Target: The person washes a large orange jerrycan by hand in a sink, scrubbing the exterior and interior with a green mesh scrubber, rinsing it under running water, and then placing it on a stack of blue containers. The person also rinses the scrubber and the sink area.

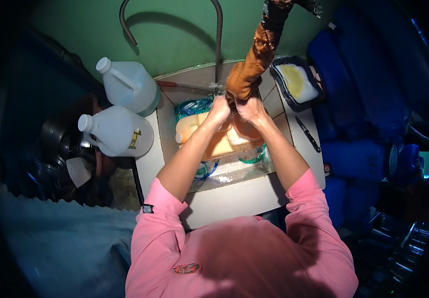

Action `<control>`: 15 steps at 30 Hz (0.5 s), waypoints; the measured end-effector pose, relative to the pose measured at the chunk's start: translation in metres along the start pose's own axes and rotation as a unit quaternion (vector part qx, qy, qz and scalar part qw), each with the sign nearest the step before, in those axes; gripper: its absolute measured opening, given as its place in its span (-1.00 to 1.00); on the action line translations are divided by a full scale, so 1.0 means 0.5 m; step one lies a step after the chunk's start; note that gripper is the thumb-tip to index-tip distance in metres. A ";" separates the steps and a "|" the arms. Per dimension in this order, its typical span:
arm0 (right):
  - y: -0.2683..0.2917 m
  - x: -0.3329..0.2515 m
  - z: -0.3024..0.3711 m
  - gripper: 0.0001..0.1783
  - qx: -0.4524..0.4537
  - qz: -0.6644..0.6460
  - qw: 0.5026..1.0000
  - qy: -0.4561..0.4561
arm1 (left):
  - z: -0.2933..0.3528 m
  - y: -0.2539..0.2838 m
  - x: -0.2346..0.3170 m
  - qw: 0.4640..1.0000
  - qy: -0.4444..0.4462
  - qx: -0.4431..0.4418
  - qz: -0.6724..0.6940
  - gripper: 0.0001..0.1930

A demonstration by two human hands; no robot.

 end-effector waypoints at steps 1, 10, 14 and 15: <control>-0.010 -0.024 0.002 -0.64 -0.061 0.034 0.998 0.011 | 0.011 -0.009 0.008 0.998 0.003 -0.019 0.051 -0.66; 0.008 -0.148 0.000 -0.64 -0.199 0.056 0.977 0.050 | 0.103 -0.037 0.036 0.979 0.033 -0.196 0.051 -0.70; 0.040 -0.159 -0.002 -0.63 -0.171 -0.017 0.984 -0.051 | 0.100 -0.041 0.031 0.980 0.018 -0.191 0.051 -0.82; 0.047 -0.162 -0.003 -0.62 -0.162 -0.036 0.984 -0.065 | 0.098 -0.043 0.026 0.982 0.023 -0.183 0.049 -0.82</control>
Point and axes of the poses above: each hand's wrist, its own z-axis away from the middle knuckle, its own y-axis out of the back of the hand, x = y × z, the point moved 10 cm from there along -z, towards the middle knuckle, and after that the axes turned 10 degrees about x, right-handed, at the moved point
